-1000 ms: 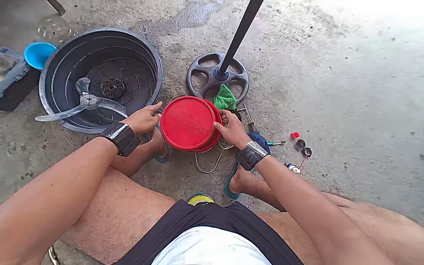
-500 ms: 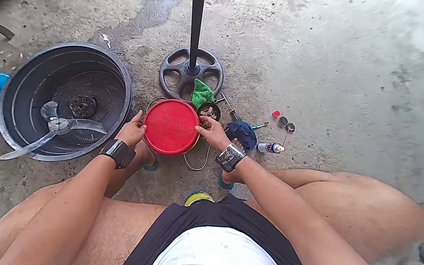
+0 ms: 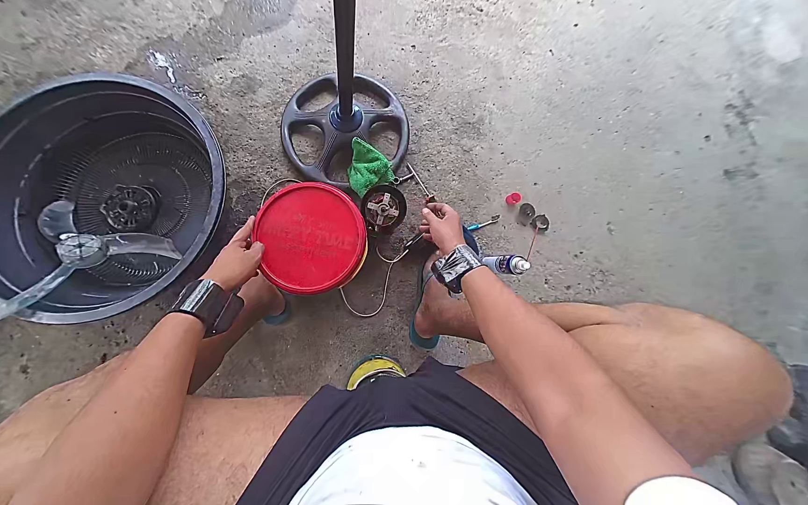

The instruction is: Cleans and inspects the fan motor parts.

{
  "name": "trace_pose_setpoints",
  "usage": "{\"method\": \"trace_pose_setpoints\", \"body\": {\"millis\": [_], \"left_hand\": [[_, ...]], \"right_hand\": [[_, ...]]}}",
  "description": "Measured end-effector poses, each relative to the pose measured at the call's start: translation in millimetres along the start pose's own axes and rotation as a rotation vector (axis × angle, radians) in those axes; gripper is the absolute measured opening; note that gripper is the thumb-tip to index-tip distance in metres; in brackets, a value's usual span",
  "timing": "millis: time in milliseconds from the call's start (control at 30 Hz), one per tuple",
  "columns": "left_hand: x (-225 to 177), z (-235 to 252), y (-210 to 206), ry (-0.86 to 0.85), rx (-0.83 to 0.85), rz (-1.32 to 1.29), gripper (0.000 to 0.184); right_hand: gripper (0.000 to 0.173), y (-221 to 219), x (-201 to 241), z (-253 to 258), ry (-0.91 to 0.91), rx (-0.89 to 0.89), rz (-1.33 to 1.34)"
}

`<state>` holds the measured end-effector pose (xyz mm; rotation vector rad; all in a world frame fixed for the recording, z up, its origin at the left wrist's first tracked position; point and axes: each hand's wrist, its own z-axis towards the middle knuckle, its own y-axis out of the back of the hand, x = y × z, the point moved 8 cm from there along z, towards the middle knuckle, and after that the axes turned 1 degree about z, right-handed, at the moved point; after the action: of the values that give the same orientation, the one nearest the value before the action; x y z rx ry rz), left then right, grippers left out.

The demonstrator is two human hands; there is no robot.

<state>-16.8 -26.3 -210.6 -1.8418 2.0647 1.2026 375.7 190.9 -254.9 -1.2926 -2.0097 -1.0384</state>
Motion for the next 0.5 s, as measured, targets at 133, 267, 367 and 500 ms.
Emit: {"method": "trace_pose_setpoints", "body": {"millis": [133, 267, 367, 500], "left_hand": [[-5, -7, -8, 0.018, -0.003, -0.143, 0.058], [0, -4, -7, -0.034, -0.021, -0.135, 0.06], [2, 0, -5, -0.083, -0.033, -0.152, 0.061], [20, 12, -17, -0.128, -0.068, -0.346, 0.057]], "right_hand": [[0.065, -17, -30, 27, -0.095, 0.129, -0.054], [0.066, -55, -45, 43, -0.181, 0.233, 0.022], [0.058, -73, -49, 54, -0.18, 0.218, 0.024], [0.054, -82, -50, 65, -0.061, 0.227, -0.046]]}}
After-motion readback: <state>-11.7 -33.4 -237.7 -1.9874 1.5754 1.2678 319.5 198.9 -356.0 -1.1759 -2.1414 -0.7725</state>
